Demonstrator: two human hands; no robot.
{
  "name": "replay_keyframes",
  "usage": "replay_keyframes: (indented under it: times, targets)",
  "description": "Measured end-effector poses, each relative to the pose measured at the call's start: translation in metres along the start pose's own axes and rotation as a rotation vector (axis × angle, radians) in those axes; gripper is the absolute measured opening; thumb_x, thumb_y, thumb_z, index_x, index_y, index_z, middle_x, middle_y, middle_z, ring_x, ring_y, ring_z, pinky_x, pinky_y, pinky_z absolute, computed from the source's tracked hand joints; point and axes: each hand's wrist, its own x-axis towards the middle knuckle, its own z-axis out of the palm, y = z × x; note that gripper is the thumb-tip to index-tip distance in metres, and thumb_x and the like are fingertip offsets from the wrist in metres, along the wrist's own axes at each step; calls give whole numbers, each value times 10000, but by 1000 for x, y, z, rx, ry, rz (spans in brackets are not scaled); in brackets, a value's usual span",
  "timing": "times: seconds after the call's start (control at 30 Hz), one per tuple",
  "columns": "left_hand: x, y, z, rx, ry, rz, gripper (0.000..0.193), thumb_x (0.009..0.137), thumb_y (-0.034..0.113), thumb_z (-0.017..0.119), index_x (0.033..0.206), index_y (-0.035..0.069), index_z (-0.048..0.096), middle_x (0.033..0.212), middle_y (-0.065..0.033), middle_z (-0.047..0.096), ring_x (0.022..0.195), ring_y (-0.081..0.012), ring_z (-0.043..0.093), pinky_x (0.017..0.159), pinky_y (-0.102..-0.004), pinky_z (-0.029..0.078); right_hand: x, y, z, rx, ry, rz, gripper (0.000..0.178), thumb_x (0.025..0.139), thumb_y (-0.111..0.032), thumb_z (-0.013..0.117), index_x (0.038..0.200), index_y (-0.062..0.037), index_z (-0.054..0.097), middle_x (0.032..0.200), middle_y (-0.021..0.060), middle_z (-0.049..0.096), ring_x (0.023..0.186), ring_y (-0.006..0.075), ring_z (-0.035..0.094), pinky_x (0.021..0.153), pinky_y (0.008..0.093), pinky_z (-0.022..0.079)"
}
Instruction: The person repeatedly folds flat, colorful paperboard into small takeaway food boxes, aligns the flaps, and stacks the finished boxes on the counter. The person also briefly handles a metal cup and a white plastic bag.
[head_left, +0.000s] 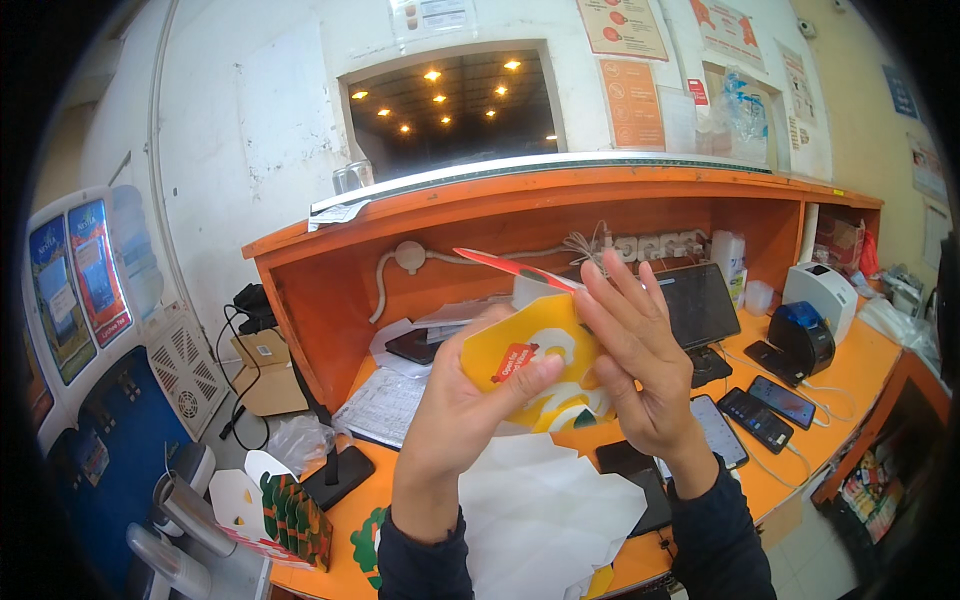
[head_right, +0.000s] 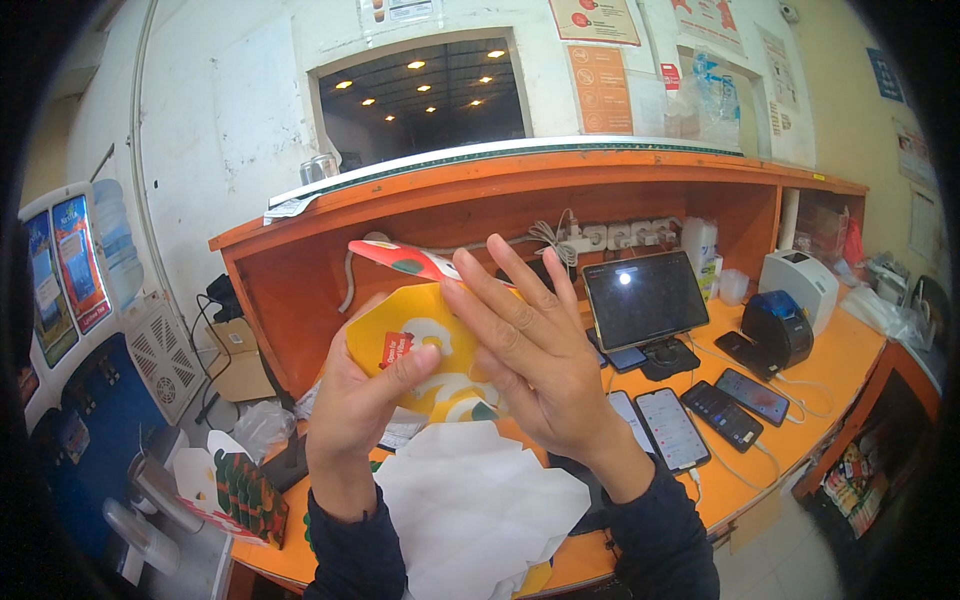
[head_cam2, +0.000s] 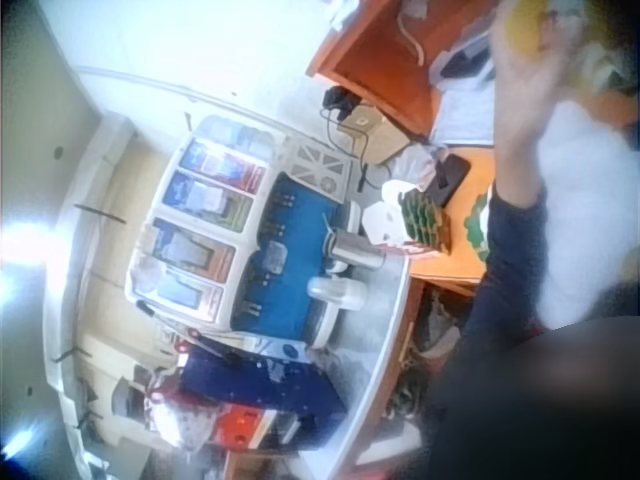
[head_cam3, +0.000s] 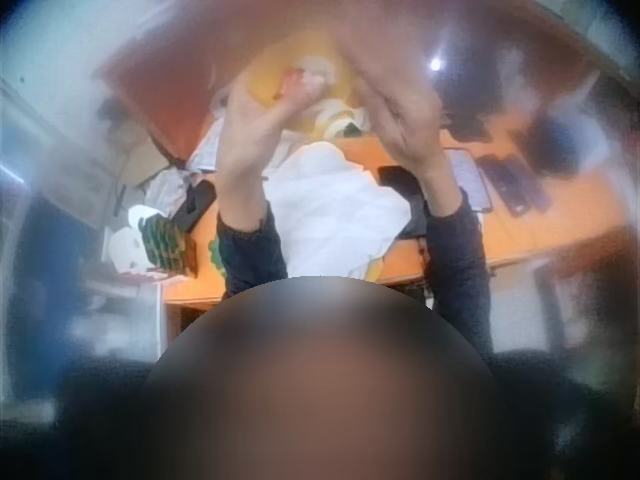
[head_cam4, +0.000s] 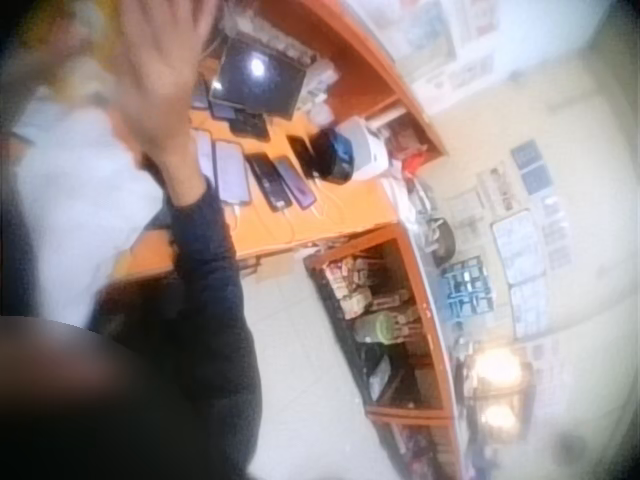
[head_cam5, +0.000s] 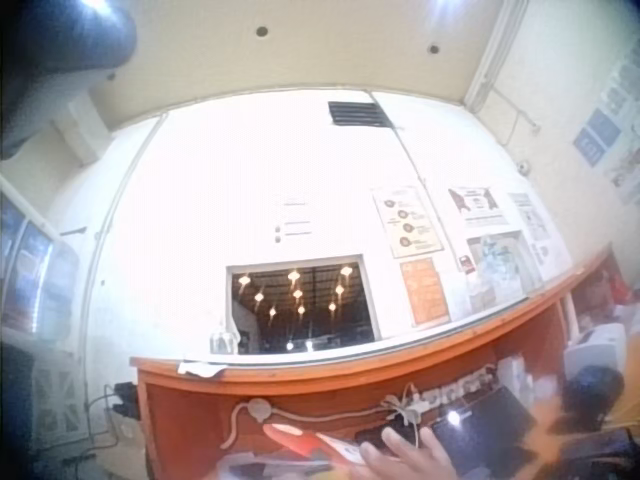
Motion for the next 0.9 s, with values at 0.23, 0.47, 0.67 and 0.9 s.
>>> replay_keyframes:
  times: [0.23,0.47,0.67,0.9]
  targets:
    - [-1,3,-2,89,-85,14,210,854,173,671,918,41,521,836,-9,527,802,-60,502,716,-212,426,2,8,-19,290,-116,240,415,945,-311,454,1278,-75,532,1339,120,500,1280,279,430,1095,480,197]
    - [-2,7,-3,91,-115,12,202,856,167,668,928,39,530,838,-7,535,800,-66,507,704,-214,422,-3,9,-11,332,-88,248,219,870,-192,599,1019,-50,676,880,63,704,730,189,671,1076,505,289]
    - [-6,5,-10,175,-111,-86,376,839,269,671,1072,7,537,1024,-79,576,916,-118,551,797,-263,446,2,4,-18,87,-28,115,157,847,-187,618,944,-98,703,905,25,708,868,183,671,1067,502,295]
    - [2,-13,-32,-691,-61,-245,518,931,315,512,1320,-1,382,1264,-139,510,1149,-222,517,957,-351,428,6,-18,-26,-62,-227,-96,203,727,-190,714,926,-229,708,1019,-37,689,1062,178,609,1026,463,346]
